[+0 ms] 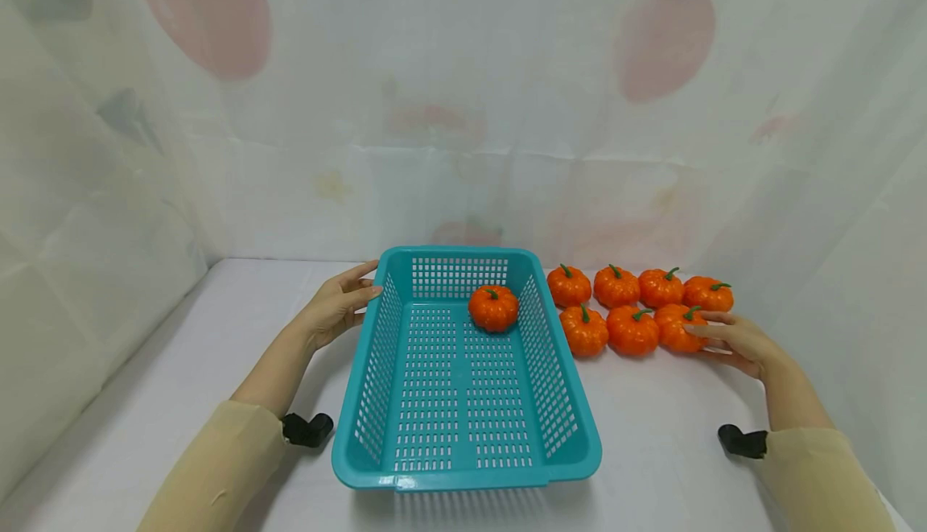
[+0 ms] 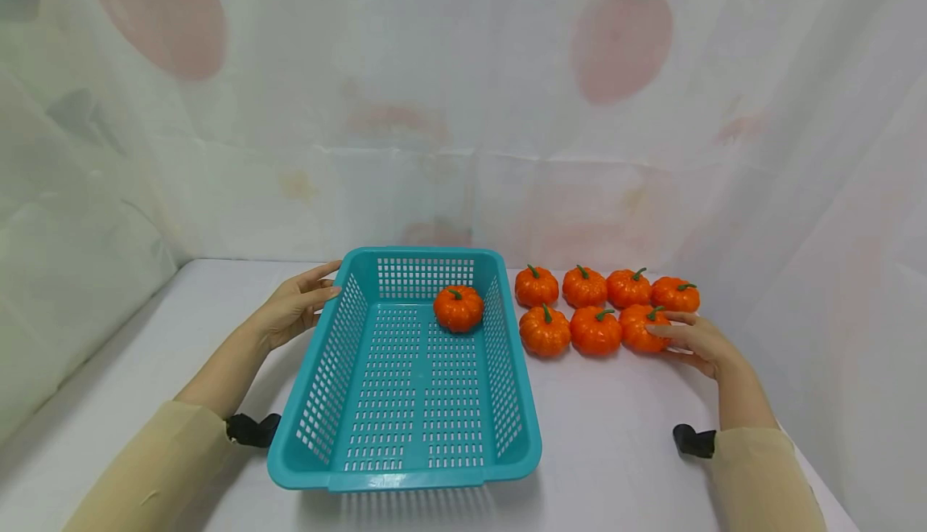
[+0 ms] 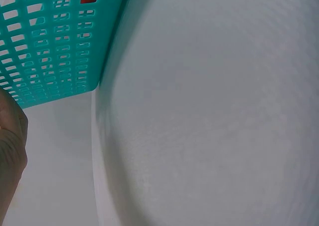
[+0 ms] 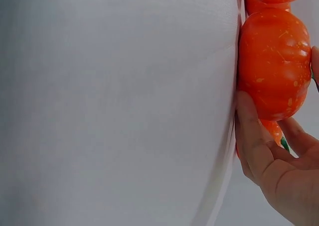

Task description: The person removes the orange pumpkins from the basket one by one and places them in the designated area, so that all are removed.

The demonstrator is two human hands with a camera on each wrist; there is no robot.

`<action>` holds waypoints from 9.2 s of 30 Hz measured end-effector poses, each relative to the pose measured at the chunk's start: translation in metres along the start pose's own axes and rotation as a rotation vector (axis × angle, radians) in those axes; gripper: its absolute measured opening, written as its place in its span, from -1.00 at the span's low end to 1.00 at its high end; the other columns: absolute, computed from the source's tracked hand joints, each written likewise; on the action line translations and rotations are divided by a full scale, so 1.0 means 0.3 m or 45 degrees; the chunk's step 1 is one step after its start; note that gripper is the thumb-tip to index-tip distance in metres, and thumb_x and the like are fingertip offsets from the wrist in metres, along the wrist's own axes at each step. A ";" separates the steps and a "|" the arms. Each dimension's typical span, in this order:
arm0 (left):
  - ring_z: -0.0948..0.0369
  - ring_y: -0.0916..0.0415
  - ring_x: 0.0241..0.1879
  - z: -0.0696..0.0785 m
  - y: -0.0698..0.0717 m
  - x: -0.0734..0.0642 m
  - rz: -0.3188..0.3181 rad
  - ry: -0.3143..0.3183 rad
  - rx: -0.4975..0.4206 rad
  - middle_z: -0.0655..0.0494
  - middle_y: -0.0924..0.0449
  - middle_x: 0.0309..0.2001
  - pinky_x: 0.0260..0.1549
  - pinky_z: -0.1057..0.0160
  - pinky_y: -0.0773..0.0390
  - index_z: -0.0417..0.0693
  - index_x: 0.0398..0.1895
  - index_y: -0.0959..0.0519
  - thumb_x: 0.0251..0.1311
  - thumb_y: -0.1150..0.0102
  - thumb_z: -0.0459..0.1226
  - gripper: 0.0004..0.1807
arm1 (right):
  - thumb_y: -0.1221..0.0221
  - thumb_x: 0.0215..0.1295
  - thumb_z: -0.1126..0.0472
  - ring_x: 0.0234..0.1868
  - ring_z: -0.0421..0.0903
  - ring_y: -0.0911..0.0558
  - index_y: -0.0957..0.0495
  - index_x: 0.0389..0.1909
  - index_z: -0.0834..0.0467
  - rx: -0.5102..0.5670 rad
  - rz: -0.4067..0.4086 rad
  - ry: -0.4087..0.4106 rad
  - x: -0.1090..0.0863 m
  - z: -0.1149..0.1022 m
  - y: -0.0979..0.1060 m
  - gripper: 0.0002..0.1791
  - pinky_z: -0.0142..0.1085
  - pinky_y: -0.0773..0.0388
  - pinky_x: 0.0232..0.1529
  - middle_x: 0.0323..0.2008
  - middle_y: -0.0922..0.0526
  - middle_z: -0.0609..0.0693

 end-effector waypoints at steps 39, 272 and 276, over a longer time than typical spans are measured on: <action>0.37 -0.61 -0.19 0.002 -0.001 0.001 -0.013 0.006 -0.018 0.14 -0.41 -0.03 -0.14 0.38 -0.66 0.05 0.59 0.03 0.38 -0.14 -0.22 -0.19 | -0.22 0.36 0.06 -0.02 -0.29 -0.54 -0.16 0.40 0.06 0.447 0.165 0.528 -0.108 -0.552 -0.107 -0.32 -0.49 -0.65 -0.08 0.06 -0.37 -0.19; 0.39 -0.61 -0.23 0.014 0.027 -0.007 -0.028 0.008 -0.081 0.15 -0.42 -0.06 -0.21 0.43 -0.66 0.03 0.60 0.06 0.40 -0.10 -0.27 -0.20 | -0.49 -0.06 0.07 0.27 0.06 -0.26 0.14 0.56 0.29 0.440 0.595 -0.379 -0.075 -0.011 0.105 0.28 -0.40 -0.63 -0.39 0.44 -0.08 0.21; 0.39 -0.62 -0.24 0.015 0.028 -0.008 -0.031 0.008 -0.102 0.16 -0.42 -0.08 -0.22 0.43 -0.66 0.02 0.59 0.05 0.41 -0.09 -0.29 -0.21 | -0.45 0.01 0.03 0.43 0.12 -0.14 0.20 0.56 0.31 0.417 0.586 -0.392 -0.073 -0.002 0.099 0.27 -0.32 -0.68 -0.10 0.58 0.16 0.17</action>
Point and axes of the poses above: each hand's wrist, its own x-axis towards the middle knuckle, its own y-axis out of the back of the hand, z = x × y, the point moved 5 cm from there along x, towards the middle knuckle
